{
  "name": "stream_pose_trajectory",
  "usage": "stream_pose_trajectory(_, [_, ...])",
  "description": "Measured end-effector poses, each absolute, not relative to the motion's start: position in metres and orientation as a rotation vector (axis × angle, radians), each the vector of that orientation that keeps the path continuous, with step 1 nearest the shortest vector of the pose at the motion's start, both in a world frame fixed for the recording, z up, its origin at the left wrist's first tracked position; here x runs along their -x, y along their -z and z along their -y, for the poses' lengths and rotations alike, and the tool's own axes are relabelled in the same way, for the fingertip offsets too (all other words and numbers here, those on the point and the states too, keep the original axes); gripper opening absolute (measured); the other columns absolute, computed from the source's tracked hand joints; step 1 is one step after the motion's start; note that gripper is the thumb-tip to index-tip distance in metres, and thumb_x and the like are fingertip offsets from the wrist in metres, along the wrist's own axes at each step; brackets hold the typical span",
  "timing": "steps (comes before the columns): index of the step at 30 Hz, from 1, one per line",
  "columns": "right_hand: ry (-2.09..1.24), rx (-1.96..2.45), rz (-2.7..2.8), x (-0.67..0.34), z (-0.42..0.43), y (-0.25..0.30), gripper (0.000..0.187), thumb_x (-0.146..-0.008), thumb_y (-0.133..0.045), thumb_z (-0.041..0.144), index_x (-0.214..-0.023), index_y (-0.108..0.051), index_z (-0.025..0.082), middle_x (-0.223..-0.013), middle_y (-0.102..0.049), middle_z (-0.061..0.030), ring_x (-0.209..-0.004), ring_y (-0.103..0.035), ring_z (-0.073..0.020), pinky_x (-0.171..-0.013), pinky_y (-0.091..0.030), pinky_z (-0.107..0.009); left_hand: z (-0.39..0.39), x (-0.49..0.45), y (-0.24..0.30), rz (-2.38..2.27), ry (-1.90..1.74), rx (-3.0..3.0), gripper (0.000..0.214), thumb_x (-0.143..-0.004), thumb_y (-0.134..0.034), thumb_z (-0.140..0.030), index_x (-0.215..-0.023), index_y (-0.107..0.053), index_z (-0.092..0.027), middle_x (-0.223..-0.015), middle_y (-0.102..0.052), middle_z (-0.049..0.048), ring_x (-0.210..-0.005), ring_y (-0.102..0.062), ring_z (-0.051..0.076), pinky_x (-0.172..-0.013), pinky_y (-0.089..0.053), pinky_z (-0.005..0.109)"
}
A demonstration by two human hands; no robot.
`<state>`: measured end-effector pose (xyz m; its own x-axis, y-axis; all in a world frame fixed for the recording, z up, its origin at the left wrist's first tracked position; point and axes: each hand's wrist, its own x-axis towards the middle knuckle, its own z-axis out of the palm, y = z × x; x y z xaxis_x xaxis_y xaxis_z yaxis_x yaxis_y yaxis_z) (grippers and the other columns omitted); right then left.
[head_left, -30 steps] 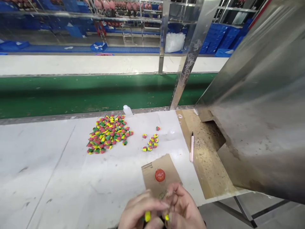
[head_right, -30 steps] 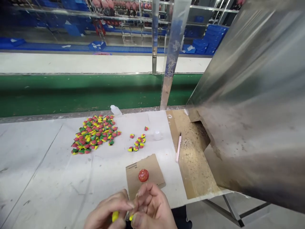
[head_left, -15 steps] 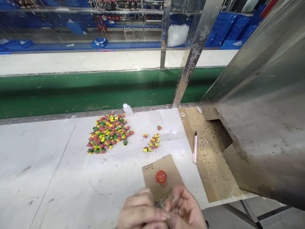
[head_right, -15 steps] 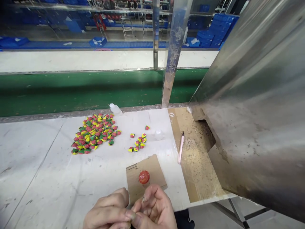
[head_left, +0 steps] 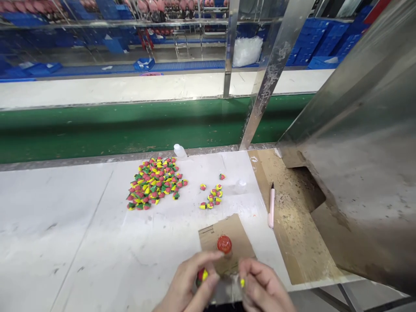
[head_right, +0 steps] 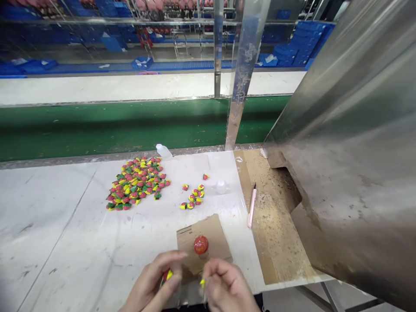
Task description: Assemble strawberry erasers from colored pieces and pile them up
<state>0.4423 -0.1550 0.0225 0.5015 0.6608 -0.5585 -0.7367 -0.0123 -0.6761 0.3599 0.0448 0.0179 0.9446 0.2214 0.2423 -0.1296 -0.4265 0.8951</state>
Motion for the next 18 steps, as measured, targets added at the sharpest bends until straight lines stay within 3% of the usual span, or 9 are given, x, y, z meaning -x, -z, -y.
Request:
stream_pose_trajectory(2, [-0.911, 1.392, 0.07, -0.455, 0.168, -0.016, 0.053, -0.089, -0.072, 0.071, -0.091, -0.066, 0.019, -0.067, -0.044, 0.0044, -0.055, -0.037, -0.01, -0.053, -0.032, -0.023, -0.056, -0.356, -0.015, -0.177, -0.32, -2.072, 0.031, -0.102, -0.061, -0.029, -0.132, -0.067, -0.033, -0.086, -0.08, 0.0025, -0.063, -0.072, 0.018, -0.063, -0.061, 0.026])
stream_pose_trajectory(5, [-0.539, 1.82, 0.522, -0.478, 0.185, -0.008, 0.031, -0.106, -0.057, 0.047, -0.094, -0.068, 0.021, -0.08, -0.059, -0.0024, -0.066, -0.057, -0.0154, -0.061, -0.047, -0.025, -0.073, -0.352, -0.008, -0.266, -0.338, -2.15, 0.03, -0.092, -0.069, -0.022, -0.122, -0.067, -0.029, -0.095, -0.08, 0.0037, -0.063, -0.073, 0.017, -0.064, -0.063, 0.027])
stream_pose_trajectory(8, [-0.29, 2.016, 0.953, -0.496, 0.186, -0.011, 0.016, -0.11, -0.049, 0.025, -0.103, -0.063, 0.023, -0.086, -0.064, -0.002, -0.069, -0.065, -0.0145, -0.065, -0.051, -0.023, -0.084, -0.348, 0.0, -0.442, -0.378, -2.115, 0.025, -0.084, -0.078, -0.025, -0.108, -0.069, -0.026, -0.082, -0.079, 0.0009, -0.059, -0.076, 0.018, -0.058, -0.064, 0.026])
stream_pose_trajectory(11, [-0.1, 2.151, 1.292, -0.505, 0.173, -0.021, 0.016, -0.112, -0.042, 0.02, -0.107, -0.057, 0.022, -0.087, -0.064, -0.0021, -0.067, -0.067, -0.0154, -0.061, -0.048, -0.025, -0.088, -0.344, 0.002, -0.571, -0.354, -2.007, 0.02, -0.078, -0.086, -0.033, -0.088, -0.071, -0.024, -0.067, -0.079, -0.0014, -0.057, -0.079, 0.021, -0.054, -0.065, 0.024])
stream_pose_trajectory(14, [0.073, 2.268, 1.51, -0.51, 0.157, -0.03, 0.024, -0.115, -0.033, 0.023, -0.105, -0.055, 0.021, -0.082, -0.062, -0.0014, -0.061, -0.063, -0.0175, -0.052, -0.038, -0.03, -0.088, -0.343, 0.0, -0.523, -0.411, -2.003, 0.024, -0.078, -0.087, -0.04, -0.068, -0.073, -0.024, -0.065, -0.082, 0.001, -0.055, -0.08, 0.021, -0.054, -0.066, 0.024])
stream_pose_trajectory(18, [0.103, 2.327, 1.627, -0.514, 0.146, -0.033, 0.036, -0.117, -0.024, 0.027, -0.099, -0.055, 0.021, -0.077, -0.058, -0.0005, -0.059, -0.06, -0.0176, -0.051, -0.03, -0.033, -0.092, -0.343, -0.001, -0.359, -0.545, -2.1, 0.022, -0.086, -0.082, -0.04, -0.069, -0.081, -0.026, -0.079, -0.088, 0.0061, -0.075, -0.086, 0.027, -0.06, -0.069, 0.024])
